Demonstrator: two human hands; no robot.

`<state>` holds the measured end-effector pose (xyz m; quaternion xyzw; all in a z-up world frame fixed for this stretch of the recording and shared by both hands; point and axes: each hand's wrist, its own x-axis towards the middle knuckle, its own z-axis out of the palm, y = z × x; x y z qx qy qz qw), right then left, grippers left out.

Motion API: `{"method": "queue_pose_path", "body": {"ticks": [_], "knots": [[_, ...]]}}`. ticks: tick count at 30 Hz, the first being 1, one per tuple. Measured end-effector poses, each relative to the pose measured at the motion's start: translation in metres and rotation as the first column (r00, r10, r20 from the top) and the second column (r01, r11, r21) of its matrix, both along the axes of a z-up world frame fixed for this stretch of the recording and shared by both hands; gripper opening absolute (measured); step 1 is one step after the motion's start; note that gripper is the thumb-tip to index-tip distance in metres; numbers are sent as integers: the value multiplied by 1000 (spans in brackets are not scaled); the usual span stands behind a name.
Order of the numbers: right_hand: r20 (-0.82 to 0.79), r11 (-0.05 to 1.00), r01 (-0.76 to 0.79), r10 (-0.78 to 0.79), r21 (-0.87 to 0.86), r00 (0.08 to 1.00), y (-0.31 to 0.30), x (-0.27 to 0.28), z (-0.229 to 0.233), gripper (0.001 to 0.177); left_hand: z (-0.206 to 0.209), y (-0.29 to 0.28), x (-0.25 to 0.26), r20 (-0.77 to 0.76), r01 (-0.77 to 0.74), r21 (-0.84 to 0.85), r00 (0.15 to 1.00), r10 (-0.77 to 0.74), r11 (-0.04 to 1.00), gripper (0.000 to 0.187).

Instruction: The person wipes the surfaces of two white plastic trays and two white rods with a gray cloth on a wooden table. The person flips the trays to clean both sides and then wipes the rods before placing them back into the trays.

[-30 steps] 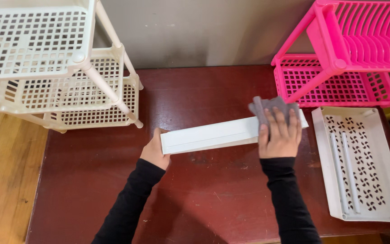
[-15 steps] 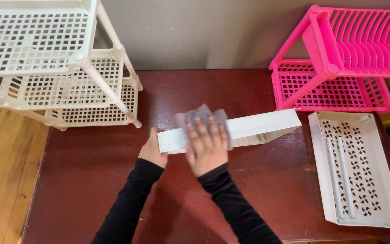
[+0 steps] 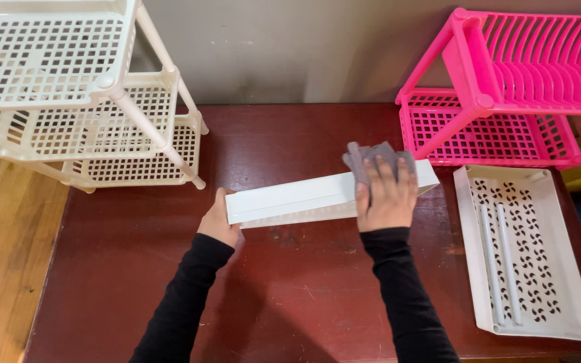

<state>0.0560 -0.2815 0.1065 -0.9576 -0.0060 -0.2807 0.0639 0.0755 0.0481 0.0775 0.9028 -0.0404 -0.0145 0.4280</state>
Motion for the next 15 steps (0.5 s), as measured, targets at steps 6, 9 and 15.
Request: {"method": "queue_pose_path", "body": {"ticks": [6,9,15], "knots": [[16,988,110,-113,112,993,-56,19,-8,40,-2,-5,-4,0,-52,4,999,52,999,33],[18,929,91,-104,359,994,-88,30,-29,43,-13,-6,-8,-30,-109,18,994,110,994,36],[-227,624,385,-320,680,920,-156,54,-101,53,-43,-11,-13,18,-109,-75,994,111,991,39]]}}
